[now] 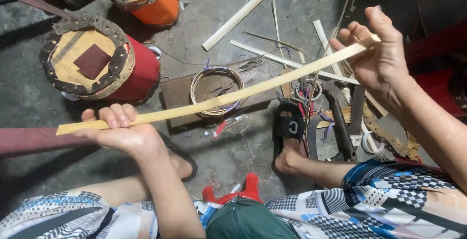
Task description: Wrapping a purple string around a bamboo hoop and using a curved knife to shave and shape bamboo strips.
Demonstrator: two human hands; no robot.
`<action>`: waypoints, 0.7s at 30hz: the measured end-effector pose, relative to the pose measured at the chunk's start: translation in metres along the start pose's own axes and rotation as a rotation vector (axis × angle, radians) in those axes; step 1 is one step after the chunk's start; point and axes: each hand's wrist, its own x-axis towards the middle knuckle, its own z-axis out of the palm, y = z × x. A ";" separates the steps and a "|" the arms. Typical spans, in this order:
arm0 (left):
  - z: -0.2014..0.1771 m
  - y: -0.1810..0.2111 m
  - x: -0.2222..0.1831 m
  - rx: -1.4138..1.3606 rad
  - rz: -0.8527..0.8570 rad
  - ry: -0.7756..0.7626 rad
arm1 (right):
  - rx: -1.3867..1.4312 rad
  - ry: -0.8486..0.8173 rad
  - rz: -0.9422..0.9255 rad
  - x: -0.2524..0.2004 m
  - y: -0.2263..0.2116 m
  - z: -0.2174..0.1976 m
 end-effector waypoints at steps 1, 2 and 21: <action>-0.008 0.001 0.007 -0.060 -0.011 0.047 | 0.046 0.045 0.027 -0.007 -0.003 0.007; -0.017 0.003 0.014 -0.121 -0.017 0.093 | 0.093 0.086 0.053 -0.013 -0.007 0.016; 0.045 -0.019 -0.040 0.328 0.264 -0.243 | -0.277 -0.353 -0.179 -0.011 0.015 0.020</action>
